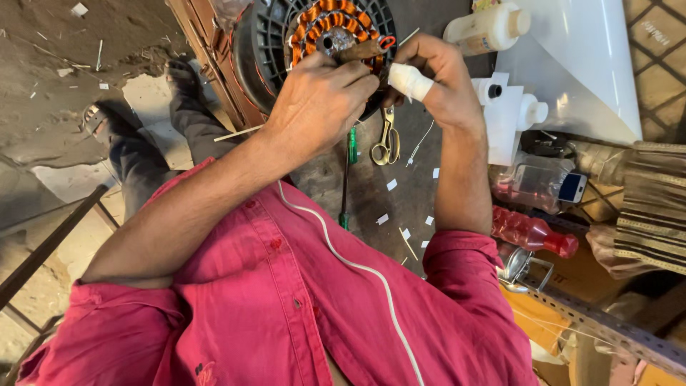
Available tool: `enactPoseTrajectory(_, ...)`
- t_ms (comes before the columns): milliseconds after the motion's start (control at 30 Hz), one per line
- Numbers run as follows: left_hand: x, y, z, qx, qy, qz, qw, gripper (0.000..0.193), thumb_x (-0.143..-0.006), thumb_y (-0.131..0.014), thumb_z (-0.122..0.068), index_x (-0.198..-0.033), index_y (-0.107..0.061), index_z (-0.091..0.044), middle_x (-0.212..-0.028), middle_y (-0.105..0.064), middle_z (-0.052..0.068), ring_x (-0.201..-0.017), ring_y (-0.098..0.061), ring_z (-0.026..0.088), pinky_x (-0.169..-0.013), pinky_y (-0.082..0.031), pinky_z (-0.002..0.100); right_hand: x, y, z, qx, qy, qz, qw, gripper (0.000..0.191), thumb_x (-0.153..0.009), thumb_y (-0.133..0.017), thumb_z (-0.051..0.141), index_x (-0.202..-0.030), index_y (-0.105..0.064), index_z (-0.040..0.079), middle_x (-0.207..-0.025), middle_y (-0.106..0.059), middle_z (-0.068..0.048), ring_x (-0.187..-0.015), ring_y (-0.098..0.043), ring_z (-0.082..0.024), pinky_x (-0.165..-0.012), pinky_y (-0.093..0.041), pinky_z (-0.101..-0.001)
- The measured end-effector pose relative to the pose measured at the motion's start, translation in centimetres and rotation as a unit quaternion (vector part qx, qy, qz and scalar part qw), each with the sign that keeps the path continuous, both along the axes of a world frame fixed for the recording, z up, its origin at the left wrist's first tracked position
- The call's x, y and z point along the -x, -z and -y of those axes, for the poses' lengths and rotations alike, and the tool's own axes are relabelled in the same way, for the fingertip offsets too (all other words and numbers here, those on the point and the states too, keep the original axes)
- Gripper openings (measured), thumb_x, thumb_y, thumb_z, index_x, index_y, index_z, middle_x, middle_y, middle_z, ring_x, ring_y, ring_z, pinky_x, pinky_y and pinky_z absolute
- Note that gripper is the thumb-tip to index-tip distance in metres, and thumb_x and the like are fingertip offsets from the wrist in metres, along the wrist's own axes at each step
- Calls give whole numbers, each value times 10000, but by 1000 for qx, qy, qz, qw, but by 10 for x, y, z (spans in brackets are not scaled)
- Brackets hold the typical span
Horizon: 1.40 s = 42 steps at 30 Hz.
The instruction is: The person winds copper wire around the slots of a motor stator using a wooden stick to guide and pack the turns. They repeatedly pull wire from a spool, wrap it around the stator, and adjust the placement with the stick.
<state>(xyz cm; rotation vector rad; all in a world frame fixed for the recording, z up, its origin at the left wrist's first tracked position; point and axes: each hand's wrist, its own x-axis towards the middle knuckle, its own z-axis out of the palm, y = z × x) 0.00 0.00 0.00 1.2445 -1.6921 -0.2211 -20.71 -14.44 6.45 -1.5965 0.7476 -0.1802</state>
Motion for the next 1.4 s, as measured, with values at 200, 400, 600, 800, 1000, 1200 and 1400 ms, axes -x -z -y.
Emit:
enactPoseTrajectory(200,3,6,4,13,-3,11,1000,229,-939,-706,-141,-1150,-689,-56,-1132,-703,68,-920,-685,241,-852,-488,371,4,8,6,-63,27,15,998,153,-1010,-715,121,-1031,-611,11,-887,-696,-90,-710,-705,-173,-643,-565,-293)
enactPoseTrajectory(400,8,5,10,3,-7,11,1000,232,-948,-720,-125,-1171,-698,-64,-1152,-707,60,-888,-683,237,-838,-482,365,4,9,13,-59,18,28,998,150,-1011,-719,117,-1042,-626,3,-892,-701,-92,-679,-710,-166,-597,-572,-275)
enactPoseTrajectory(600,8,6,11,11,-14,20,1000,219,-979,-724,-123,-1185,-694,-55,-1159,-702,69,-895,-684,239,-855,-486,362,5,8,14,29,7,8,1000,150,-1007,-727,113,-1053,-651,-8,-923,-671,-46,-707,-643,-93,-624,-514,-230)
enactPoseTrajectory(800,6,7,10,27,-10,16,999,241,-979,-735,-123,-1199,-690,-34,-1196,-704,84,-931,-688,241,-877,-491,353,7,12,19,130,-22,40,990,171,-987,-738,112,-1042,-655,-26,-1075,-611,-18,-823,-568,-56,-683,-460,-207)
enactPoseTrajectory(1000,5,6,14,23,7,-3,1000,221,-974,-754,-118,-1174,-698,-42,-1152,-714,78,-924,-683,254,-873,-504,362,9,19,16,139,7,66,988,187,-967,-753,126,-1013,-655,-26,-1068,-593,-15,-865,-556,-60,-718,-453,-213)
enactPoseTrajectory(1200,1,4,12,21,13,-5,1000,235,-955,-756,-118,-1166,-691,-37,-1124,-709,83,-930,-681,265,-873,-502,371,9,23,14,141,6,89,986,225,-975,-759,167,-1018,-646,-23,-1043,-596,-22,-902,-565,-74,-775,-456,-222)
enactPoseTrajectory(1400,1,4,11,20,7,2,1000,249,-949,-776,-116,-1166,-683,-35,-1120,-702,87,-934,-680,259,-878,-502,369,8,26,16,153,-3,111,982,249,-966,-757,208,-1018,-657,-15,-1074,-610,-27,-876,-579,-77,-761,-477,-225)
